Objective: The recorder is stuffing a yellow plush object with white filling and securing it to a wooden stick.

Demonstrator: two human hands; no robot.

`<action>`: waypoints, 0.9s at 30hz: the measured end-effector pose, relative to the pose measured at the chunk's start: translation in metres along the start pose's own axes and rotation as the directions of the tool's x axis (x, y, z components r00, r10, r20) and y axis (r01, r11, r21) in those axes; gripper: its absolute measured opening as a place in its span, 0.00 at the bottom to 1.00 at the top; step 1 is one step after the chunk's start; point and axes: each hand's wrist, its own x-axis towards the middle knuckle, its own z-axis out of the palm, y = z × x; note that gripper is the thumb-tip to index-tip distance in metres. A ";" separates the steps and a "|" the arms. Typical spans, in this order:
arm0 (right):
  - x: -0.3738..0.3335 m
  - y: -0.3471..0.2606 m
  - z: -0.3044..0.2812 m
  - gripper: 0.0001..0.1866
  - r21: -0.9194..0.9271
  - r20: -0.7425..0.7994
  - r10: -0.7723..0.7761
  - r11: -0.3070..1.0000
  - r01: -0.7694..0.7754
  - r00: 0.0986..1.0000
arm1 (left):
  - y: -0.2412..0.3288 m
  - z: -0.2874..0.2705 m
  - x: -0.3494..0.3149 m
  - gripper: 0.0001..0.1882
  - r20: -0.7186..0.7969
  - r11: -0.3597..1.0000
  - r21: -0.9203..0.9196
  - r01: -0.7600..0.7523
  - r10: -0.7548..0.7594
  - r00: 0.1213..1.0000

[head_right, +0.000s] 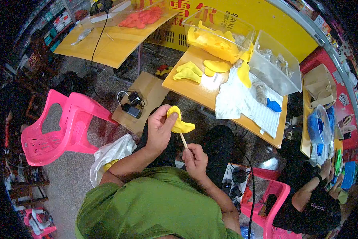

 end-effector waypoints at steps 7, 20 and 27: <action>-0.004 0.010 0.005 0.05 -0.031 -0.005 -0.085 0.996 0.084 0.996 | 0.003 0.001 0.001 0.04 0.007 0.996 -0.016 -0.086 0.086 0.996; 0.000 0.014 0.009 0.05 -0.073 -0.004 -0.138 0.988 0.137 0.990 | 0.007 0.004 0.002 0.06 -0.058 0.986 0.063 -0.155 0.159 0.986; 0.002 0.021 0.009 0.05 -0.096 -0.004 -0.209 0.973 0.208 0.978 | 0.009 0.005 0.002 0.06 -0.010 0.994 -0.001 -0.113 0.113 0.993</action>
